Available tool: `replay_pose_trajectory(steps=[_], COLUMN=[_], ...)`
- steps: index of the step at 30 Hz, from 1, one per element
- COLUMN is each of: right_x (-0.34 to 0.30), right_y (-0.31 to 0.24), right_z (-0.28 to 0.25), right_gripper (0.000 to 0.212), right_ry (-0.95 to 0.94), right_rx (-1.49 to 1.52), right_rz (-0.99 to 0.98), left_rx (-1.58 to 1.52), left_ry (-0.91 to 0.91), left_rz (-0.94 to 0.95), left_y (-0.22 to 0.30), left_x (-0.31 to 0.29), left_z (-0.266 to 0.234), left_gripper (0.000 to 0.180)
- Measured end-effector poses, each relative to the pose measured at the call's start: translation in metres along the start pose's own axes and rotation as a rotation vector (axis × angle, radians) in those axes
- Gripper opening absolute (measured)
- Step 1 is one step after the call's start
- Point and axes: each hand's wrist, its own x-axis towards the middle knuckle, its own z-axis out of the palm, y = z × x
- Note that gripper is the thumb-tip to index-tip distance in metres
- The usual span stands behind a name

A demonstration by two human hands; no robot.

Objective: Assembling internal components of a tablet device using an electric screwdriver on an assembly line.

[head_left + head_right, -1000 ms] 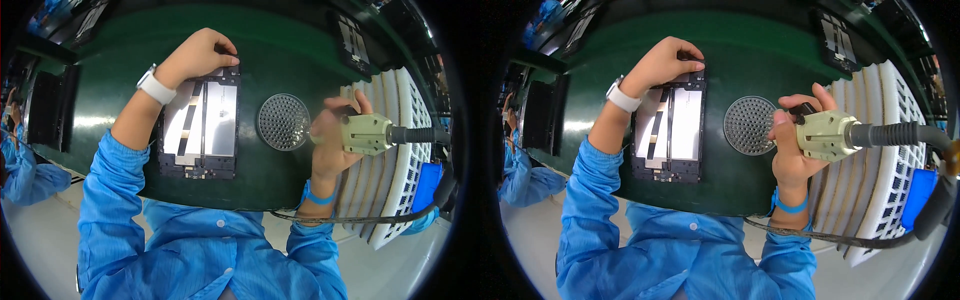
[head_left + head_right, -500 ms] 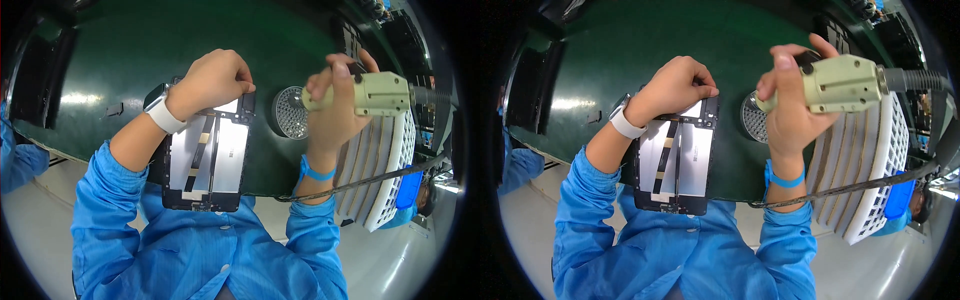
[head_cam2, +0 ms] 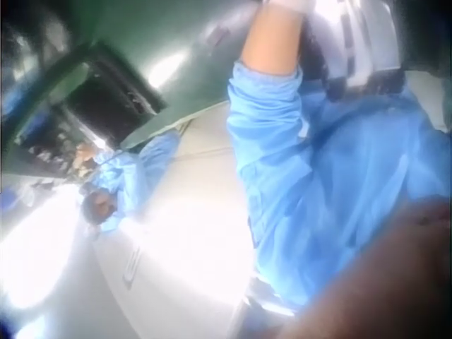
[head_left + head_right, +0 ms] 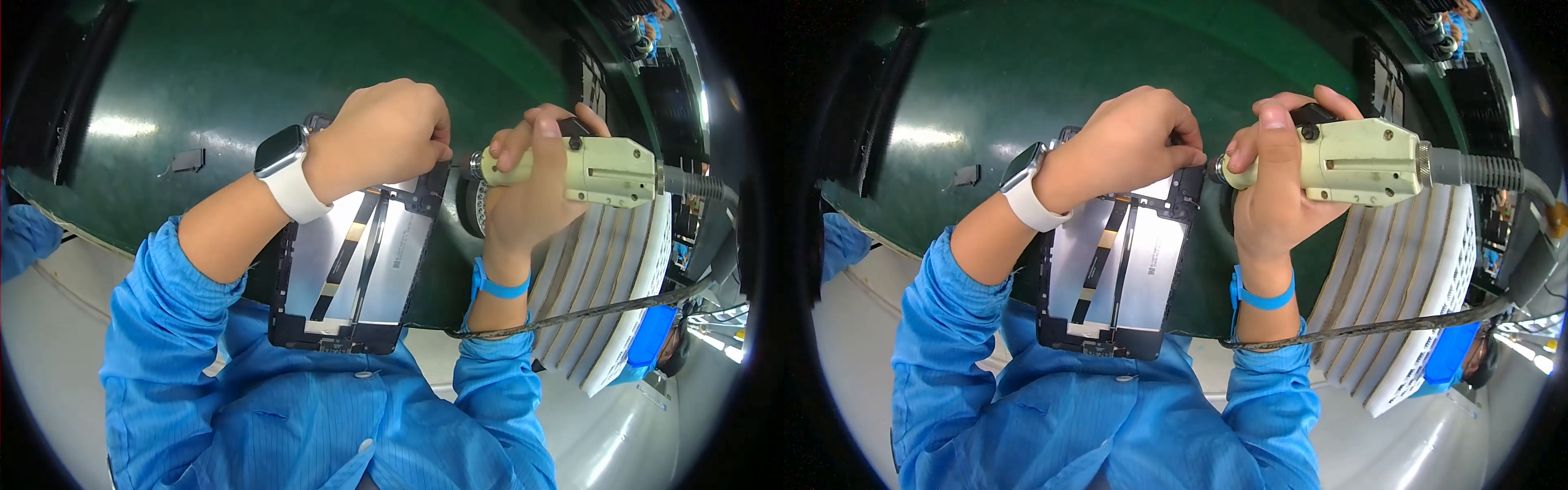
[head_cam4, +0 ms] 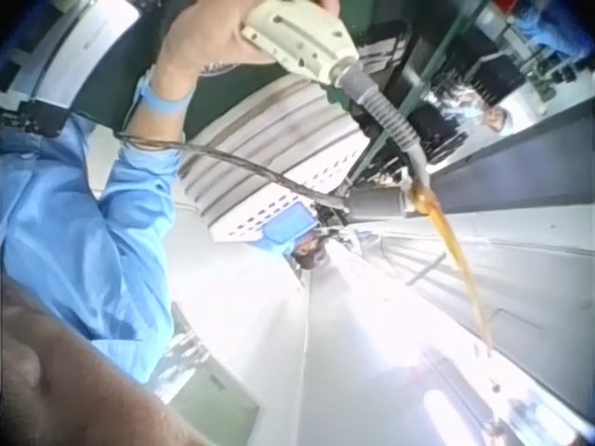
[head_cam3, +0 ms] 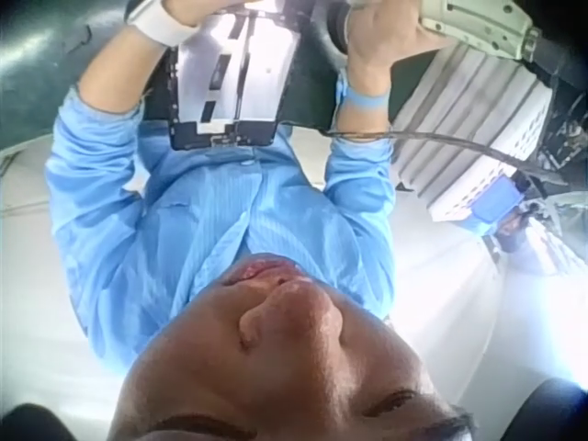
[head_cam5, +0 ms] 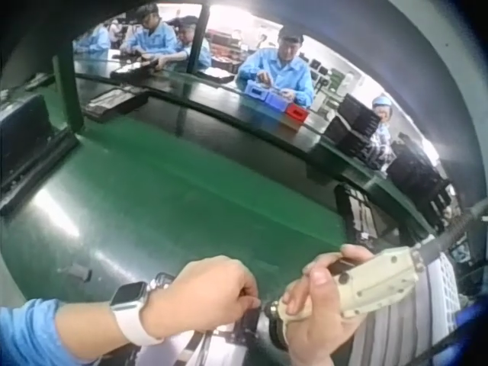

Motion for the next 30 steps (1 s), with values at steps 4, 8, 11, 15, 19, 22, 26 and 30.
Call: replay_pose_trajectory(steps=[4,8,11,15,19,22,26,30], right_x=[-0.001,-0.001,0.000,0.007,0.027,0.028,0.030,0.027], right_y=[0.002,0.003,0.002,-0.012,-0.028,-0.016,0.001,-0.001], right_z=[0.000,-0.002,-0.005,-0.015,-0.056,-0.093,-0.102,-0.098], right_gripper=[0.038,0.038,0.041,0.042,0.042,0.042,0.043,0.042], right_ry=[-0.031,-0.041,-0.053,0.009,0.119,0.161,0.208,0.218], right_rx=[-0.003,0.002,0.043,0.004,-0.034,-0.189,-0.200,-0.192], right_rz=[-0.015,-0.009,-0.003,-0.060,-0.237,-0.218,-0.148,-0.095], left_rx=[0.005,0.012,-0.003,-0.021,-0.056,-0.040,-0.030,-0.071], left_ry=[0.016,0.013,0.008,0.020,0.002,0.008,0.023,0.007], left_rz=[0.008,0.002,0.031,0.030,0.020,0.040,0.066,0.071], left_y=[0.000,0.001,0.003,-0.003,-0.001,0.002,-0.003,-0.005], left_x=[0.000,0.002,0.003,0.000,0.001,0.003,0.002,0.003], left_z=[0.001,0.003,0.004,0.003,0.002,0.003,0.003,0.003], left_gripper=[0.013,0.014,0.015,0.016,0.015,0.014,0.014,0.014])
